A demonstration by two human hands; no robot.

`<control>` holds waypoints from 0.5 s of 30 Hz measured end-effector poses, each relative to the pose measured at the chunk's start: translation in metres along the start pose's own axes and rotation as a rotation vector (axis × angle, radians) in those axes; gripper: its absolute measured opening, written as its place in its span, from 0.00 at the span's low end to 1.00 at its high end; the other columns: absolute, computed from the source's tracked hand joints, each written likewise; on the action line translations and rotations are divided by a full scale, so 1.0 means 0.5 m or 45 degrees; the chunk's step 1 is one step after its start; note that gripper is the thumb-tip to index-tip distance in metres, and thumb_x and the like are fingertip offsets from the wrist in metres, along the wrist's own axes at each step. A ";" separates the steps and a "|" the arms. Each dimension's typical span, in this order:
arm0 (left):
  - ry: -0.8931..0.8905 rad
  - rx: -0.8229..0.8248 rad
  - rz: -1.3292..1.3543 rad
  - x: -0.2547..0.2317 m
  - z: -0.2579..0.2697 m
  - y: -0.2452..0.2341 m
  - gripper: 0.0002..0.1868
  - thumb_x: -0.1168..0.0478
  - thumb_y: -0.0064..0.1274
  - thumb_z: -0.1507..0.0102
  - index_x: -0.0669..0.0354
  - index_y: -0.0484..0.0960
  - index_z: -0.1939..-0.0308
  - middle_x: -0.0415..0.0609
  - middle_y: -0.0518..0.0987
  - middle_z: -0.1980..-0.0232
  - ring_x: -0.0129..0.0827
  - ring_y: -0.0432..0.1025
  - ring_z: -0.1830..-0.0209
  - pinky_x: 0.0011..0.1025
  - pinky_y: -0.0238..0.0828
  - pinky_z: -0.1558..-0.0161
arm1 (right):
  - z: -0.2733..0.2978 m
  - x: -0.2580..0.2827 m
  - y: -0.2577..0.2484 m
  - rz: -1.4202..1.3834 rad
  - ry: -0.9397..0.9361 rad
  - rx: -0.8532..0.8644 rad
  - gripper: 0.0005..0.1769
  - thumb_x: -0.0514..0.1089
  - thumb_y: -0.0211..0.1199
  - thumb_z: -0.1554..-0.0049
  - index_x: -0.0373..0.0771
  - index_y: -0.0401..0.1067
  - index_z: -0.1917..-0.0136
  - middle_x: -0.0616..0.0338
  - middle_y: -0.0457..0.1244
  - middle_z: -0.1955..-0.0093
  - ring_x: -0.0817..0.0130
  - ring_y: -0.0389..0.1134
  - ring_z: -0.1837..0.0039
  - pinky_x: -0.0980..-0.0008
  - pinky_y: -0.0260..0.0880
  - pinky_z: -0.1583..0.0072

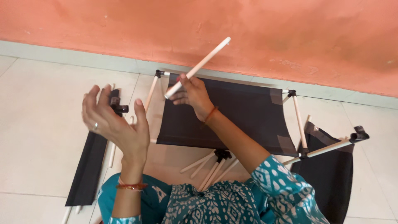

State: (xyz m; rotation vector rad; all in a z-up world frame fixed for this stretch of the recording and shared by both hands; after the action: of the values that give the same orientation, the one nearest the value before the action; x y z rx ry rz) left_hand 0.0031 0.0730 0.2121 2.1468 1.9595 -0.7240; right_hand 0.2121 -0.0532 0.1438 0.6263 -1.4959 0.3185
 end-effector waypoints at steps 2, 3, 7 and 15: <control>-0.160 0.057 0.106 0.025 -0.011 0.012 0.28 0.59 0.60 0.29 0.71 0.68 0.32 0.64 0.73 0.35 0.56 0.63 0.31 0.52 0.54 0.31 | -0.032 -0.005 0.023 -0.014 0.033 -0.008 0.22 0.58 0.49 0.33 0.35 0.66 0.44 0.44 0.71 0.52 0.61 0.76 0.53 0.66 0.78 0.54; -0.257 0.090 0.170 0.035 -0.011 0.024 0.29 0.59 0.61 0.30 0.72 0.67 0.31 0.62 0.75 0.38 0.53 0.66 0.35 0.50 0.57 0.33 | -0.044 -0.006 0.037 -0.027 0.033 0.015 0.23 0.58 0.49 0.33 0.36 0.66 0.44 0.45 0.72 0.52 0.62 0.76 0.53 0.66 0.78 0.53; -0.644 0.171 0.508 0.076 0.009 0.055 0.25 0.61 0.56 0.31 0.68 0.70 0.33 0.54 0.82 0.56 0.39 0.77 0.55 0.38 0.72 0.46 | -0.093 -0.013 0.102 -0.054 0.048 0.078 0.22 0.58 0.49 0.34 0.36 0.66 0.44 0.45 0.72 0.52 0.63 0.76 0.54 0.66 0.78 0.54; -0.345 0.157 0.155 0.056 -0.003 0.040 0.23 0.64 0.58 0.33 0.72 0.71 0.38 0.57 0.79 0.58 0.45 0.75 0.58 0.48 0.65 0.47 | -0.138 -0.026 0.220 0.038 0.178 0.129 0.23 0.57 0.52 0.35 0.33 0.65 0.45 0.44 0.72 0.55 0.60 0.75 0.58 0.62 0.78 0.59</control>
State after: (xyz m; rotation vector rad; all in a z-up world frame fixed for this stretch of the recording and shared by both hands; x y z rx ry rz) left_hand 0.0236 0.0961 0.1972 2.0828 1.6729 -1.0739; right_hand 0.2060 0.0767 0.1548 0.6492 -1.3622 0.4541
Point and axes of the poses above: each hand's wrist, its own z-axis away from the middle knuckle, its own y-axis out of the palm, x = y × z, the point moved 6 cm from there along -z, towards the middle knuckle
